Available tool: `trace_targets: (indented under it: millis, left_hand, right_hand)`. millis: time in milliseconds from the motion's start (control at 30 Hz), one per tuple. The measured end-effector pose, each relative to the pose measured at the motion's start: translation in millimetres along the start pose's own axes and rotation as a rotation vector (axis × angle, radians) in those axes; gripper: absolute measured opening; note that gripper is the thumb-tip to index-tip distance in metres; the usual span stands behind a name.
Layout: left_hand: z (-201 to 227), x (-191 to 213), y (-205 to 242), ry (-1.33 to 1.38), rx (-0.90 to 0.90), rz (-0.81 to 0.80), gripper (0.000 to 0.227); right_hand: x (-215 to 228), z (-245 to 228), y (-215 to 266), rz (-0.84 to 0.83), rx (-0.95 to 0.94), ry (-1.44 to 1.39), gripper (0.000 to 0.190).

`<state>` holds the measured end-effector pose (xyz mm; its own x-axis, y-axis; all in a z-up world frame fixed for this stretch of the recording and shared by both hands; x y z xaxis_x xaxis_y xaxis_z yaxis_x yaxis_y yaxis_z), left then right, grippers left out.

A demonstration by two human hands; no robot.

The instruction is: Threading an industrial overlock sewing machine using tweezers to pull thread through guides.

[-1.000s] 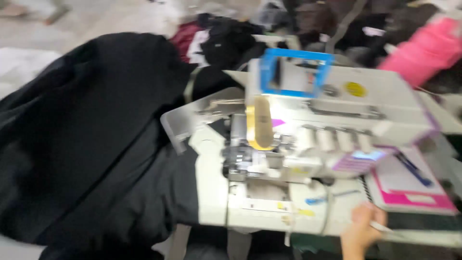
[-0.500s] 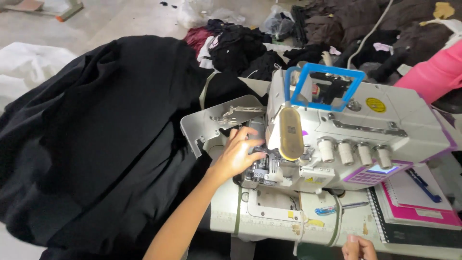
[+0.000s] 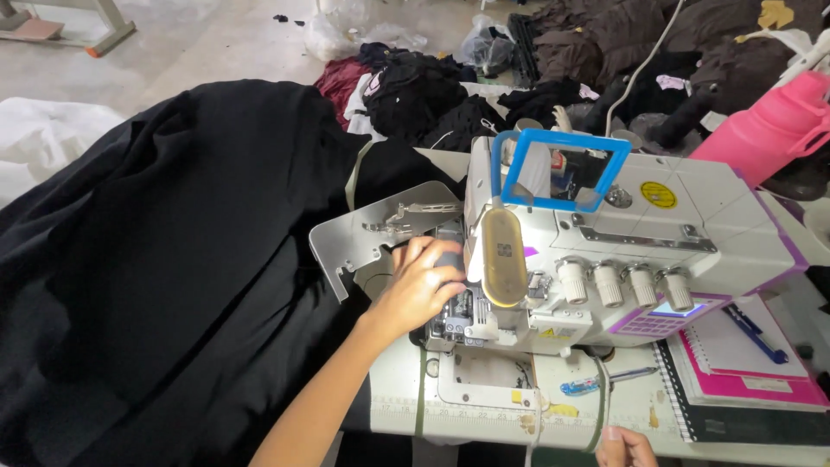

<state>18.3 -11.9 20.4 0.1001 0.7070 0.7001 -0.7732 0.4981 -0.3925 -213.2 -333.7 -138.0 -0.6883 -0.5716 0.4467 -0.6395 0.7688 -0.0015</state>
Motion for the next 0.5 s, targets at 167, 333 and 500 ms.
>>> trace_targets:
  millis: [167, 333, 500]
  left_hand:
    - [17, 23, 0, 0.176, 0.051, 0.056, 0.027]
    - [15, 45, 7, 0.466, 0.48, 0.098, 0.018]
    - [5, 34, 15, -0.647, 0.164, 0.406, 0.04]
  right_hand:
    - [1, -38, 14, -0.067, 0.054, 0.184, 0.021]
    - [-14, -21, 17, -0.155, 0.235, 0.296, 0.021]
    - [-15, -24, 22, -0.182, 0.225, 0.331, 0.021]
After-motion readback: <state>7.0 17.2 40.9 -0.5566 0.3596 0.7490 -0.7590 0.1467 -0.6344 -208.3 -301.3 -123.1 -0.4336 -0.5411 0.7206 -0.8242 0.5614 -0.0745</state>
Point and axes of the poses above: each hand's wrist, its own y-axis away from the middle knuckle, its own x-axis out of the back of the hand, z = x × y, the point moved 3 cm from there along -y, towards the middle knuckle, and after that the axes turned 5 degrees about y, right-handed, at the moved point
